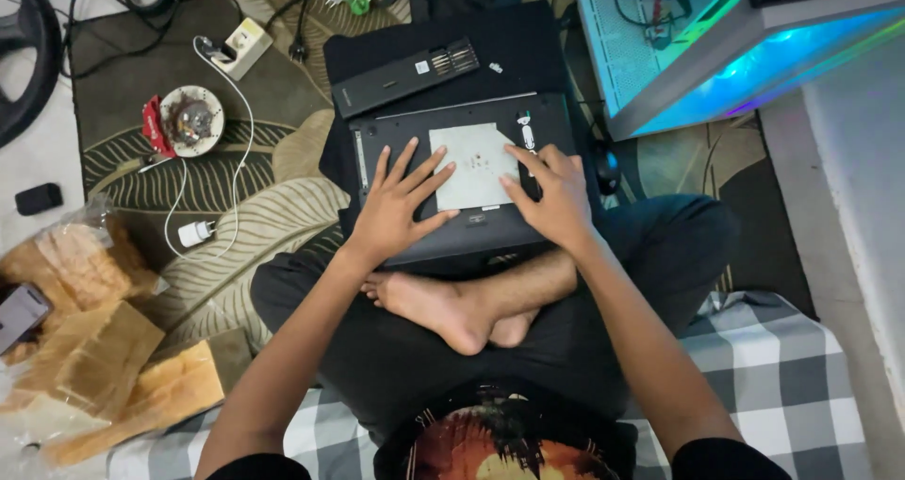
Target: The person is unscrewing the back cover of a laptop to remove the optical drive and configure a caddy for a secondary storage drive.
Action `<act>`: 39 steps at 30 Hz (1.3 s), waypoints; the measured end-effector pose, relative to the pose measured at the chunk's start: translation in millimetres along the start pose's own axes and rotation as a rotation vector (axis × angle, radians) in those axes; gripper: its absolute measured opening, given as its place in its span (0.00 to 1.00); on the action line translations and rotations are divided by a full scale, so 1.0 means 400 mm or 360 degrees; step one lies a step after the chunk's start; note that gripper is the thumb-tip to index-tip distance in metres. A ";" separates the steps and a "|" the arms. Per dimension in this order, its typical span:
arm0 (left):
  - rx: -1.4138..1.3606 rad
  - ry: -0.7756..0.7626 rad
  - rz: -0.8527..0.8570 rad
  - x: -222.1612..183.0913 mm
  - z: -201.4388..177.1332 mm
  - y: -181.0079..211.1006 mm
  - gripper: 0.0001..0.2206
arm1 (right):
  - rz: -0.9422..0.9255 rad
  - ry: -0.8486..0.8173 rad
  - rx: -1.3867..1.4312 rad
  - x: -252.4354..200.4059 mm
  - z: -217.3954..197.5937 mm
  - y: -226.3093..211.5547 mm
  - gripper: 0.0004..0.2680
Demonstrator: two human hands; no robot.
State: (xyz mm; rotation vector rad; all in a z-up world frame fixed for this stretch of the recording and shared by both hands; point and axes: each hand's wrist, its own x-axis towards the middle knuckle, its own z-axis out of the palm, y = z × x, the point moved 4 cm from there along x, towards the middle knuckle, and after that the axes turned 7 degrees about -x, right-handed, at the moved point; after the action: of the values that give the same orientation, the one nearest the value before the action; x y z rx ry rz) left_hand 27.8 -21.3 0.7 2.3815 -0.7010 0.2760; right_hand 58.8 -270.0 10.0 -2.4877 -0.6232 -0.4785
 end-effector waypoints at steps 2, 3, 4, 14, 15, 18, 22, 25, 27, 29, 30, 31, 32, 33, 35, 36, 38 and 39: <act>-0.0089 0.0066 -0.0018 0.003 -0.013 0.010 0.27 | -0.0017 0.0000 0.0026 0.003 -0.009 -0.011 0.17; -0.0084 0.0072 -0.0018 0.003 -0.012 0.007 0.27 | -0.0024 0.0003 0.0027 0.003 -0.012 -0.014 0.17; -0.0151 0.0205 0.0012 0.002 -0.020 0.004 0.27 | -0.0002 -0.0014 0.0033 0.003 -0.013 -0.016 0.17; -0.0211 0.1347 -0.0651 -0.333 -0.067 0.061 0.05 | 0.0093 -0.0079 0.0128 0.020 -0.010 0.029 0.28; -0.0203 0.1356 -0.0656 -0.389 -0.058 0.075 0.05 | 0.0082 -0.0082 0.0133 0.038 -0.018 0.028 0.28; -0.0184 0.1440 -0.0945 -0.526 -0.052 0.121 0.03 | 0.0051 -0.0347 0.0188 0.092 -0.016 0.023 0.37; -0.0131 0.1472 -0.1402 -0.620 -0.075 0.186 0.06 | -0.0358 -0.0864 0.0049 0.135 0.030 -0.026 0.50; -0.0178 0.1508 -0.1533 -0.676 -0.052 0.196 0.07 | -0.0446 -0.0980 -0.0009 0.146 0.038 -0.056 0.49; -0.0213 0.1527 -0.1568 -0.679 -0.037 0.201 0.08 | -0.0465 -0.0979 -0.0031 0.148 0.034 -0.064 0.47; -0.0404 0.1575 -0.1584 -0.659 -0.028 0.210 0.09 | -0.0502 -0.0911 0.0067 0.145 0.025 -0.071 0.44; -0.0400 0.1574 -0.1584 -0.628 -0.029 0.224 0.09 | -0.0501 -0.0910 0.0070 0.136 0.025 -0.073 0.44; -0.0508 0.1540 -0.1578 -0.596 -0.025 0.235 0.10 | -0.0483 -0.0844 0.0119 0.128 0.020 -0.075 0.43; -0.0615 0.1506 -0.1571 -0.562 -0.021 0.247 0.11 | -0.0464 -0.0777 0.0168 0.120 0.015 -0.077 0.42; -0.0616 0.1505 -0.1564 -0.536 -0.013 0.256 0.11 | -0.0464 -0.0772 0.0165 0.100 -0.004 -0.101 0.42; -0.1015 0.1259 -0.1289 -0.461 0.020 0.279 0.04 | -0.0239 -0.0666 0.0376 0.061 -0.047 -0.137 0.41; -0.1018 0.1254 -0.1286 -0.437 0.034 0.285 0.04 | -0.0234 -0.0664 0.0373 0.030 -0.064 -0.159 0.41; -0.1822 0.0842 -0.0871 -0.356 0.085 0.313 0.31 | 0.0010 -0.0739 0.0776 -0.028 -0.093 -0.197 0.39; -0.1823 0.0839 -0.0869 -0.321 0.090 0.326 0.31 | 0.0012 -0.0736 0.0774 -0.061 -0.113 -0.219 0.39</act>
State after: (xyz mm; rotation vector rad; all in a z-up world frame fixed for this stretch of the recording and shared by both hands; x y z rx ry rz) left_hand -150.3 -76.2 -5.9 1.2240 0.0929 0.1723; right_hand -16.2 -237.7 70.6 -2.1260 -0.7941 0.2454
